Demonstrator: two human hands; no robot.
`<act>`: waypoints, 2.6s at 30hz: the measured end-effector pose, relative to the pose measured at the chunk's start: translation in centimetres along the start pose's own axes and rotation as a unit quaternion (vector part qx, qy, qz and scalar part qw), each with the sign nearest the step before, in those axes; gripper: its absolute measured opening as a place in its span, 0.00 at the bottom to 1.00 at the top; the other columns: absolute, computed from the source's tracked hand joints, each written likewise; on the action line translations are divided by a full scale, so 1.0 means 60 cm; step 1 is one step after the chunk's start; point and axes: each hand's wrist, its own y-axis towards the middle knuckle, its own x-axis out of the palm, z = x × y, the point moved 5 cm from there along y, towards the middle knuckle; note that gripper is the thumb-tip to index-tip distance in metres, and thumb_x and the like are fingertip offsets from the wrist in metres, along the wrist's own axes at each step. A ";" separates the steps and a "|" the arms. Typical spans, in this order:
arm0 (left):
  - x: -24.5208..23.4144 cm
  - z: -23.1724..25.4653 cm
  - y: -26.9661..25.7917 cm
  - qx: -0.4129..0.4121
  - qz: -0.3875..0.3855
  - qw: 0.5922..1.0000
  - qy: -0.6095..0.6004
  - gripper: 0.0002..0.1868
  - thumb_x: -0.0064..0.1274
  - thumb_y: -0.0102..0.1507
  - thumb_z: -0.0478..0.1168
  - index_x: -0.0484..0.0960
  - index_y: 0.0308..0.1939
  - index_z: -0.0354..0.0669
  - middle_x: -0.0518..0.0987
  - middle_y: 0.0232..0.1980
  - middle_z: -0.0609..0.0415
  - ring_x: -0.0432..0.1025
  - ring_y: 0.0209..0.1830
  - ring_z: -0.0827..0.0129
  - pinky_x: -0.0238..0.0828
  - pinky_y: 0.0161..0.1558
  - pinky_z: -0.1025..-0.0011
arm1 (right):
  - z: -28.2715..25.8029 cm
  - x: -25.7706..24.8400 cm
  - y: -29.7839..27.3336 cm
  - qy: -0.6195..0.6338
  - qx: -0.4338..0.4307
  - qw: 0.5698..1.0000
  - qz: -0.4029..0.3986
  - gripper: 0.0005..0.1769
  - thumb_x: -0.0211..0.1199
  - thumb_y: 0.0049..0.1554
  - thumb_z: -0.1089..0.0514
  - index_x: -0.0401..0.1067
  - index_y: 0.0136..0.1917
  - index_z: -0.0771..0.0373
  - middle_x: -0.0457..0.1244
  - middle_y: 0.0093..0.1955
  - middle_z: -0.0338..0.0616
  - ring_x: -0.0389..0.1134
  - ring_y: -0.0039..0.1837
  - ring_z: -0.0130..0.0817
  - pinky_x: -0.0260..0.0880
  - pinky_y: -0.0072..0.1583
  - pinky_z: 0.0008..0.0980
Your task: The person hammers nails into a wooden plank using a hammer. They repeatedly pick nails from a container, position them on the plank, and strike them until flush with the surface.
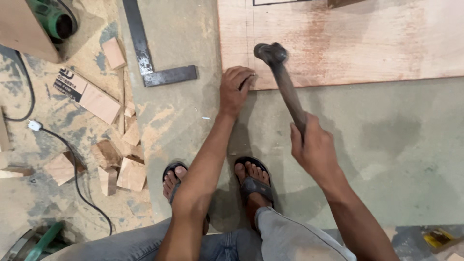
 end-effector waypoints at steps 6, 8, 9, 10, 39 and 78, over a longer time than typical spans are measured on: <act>0.007 -0.007 -0.005 -0.006 0.008 1.000 -0.005 0.09 0.64 0.59 0.31 0.86 0.43 0.41 0.84 0.49 0.53 0.75 0.55 0.58 0.70 0.59 0.63 | -0.007 0.027 0.009 -0.014 0.034 0.998 -0.057 0.16 0.62 0.63 0.59 0.63 0.57 0.72 0.65 0.32 0.61 0.69 0.34 0.60 0.68 0.36 0.52; 0.005 -0.007 -0.008 -0.001 0.019 1.000 0.009 0.09 0.64 0.58 0.30 0.85 0.43 0.40 0.83 0.50 0.52 0.74 0.56 0.57 0.70 0.60 0.63 | 0.004 0.042 0.024 -0.051 0.072 0.990 -0.111 0.15 0.64 0.63 0.60 0.64 0.56 0.71 0.66 0.33 0.63 0.68 0.35 0.64 0.67 0.37 0.53; 0.002 -0.008 -0.008 0.004 0.021 1.000 0.007 0.10 0.64 0.59 0.30 0.85 0.43 0.40 0.83 0.50 0.52 0.74 0.56 0.57 0.70 0.60 0.63 | 0.004 0.044 0.029 -0.051 0.069 0.989 -0.118 0.15 0.64 0.63 0.61 0.64 0.56 0.72 0.66 0.34 0.63 0.68 0.35 0.64 0.67 0.37 0.54; 0.002 -0.008 -0.008 0.008 0.022 1.000 0.004 0.10 0.64 0.59 0.30 0.86 0.44 0.40 0.83 0.49 0.52 0.74 0.56 0.58 0.70 0.59 0.63 | 0.005 0.043 0.030 -0.051 0.067 0.988 -0.126 0.15 0.64 0.63 0.62 0.63 0.55 0.73 0.66 0.35 0.64 0.68 0.36 0.64 0.67 0.37 0.54; -0.001 -0.010 -0.016 -0.003 0.019 1.000 0.016 0.08 0.65 0.58 0.32 0.87 0.41 0.43 0.83 0.48 0.56 0.74 0.54 0.59 0.70 0.58 0.62 | -0.005 0.046 0.005 0.042 0.040 0.998 -0.029 0.15 0.62 0.63 0.61 0.63 0.59 0.71 0.65 0.35 0.64 0.68 0.38 0.65 0.66 0.38 0.55; 0.014 0.026 0.000 0.038 0.014 0.997 0.064 0.08 0.58 0.61 0.28 0.79 0.42 0.40 0.77 0.47 0.51 0.69 0.54 0.54 0.64 0.59 0.58 | 0.121 0.135 0.004 0.416 0.293 0.856 -0.096 0.11 0.59 0.64 0.54 0.68 0.46 0.64 0.61 0.30 0.37 0.61 0.28 0.25 0.64 0.32 0.28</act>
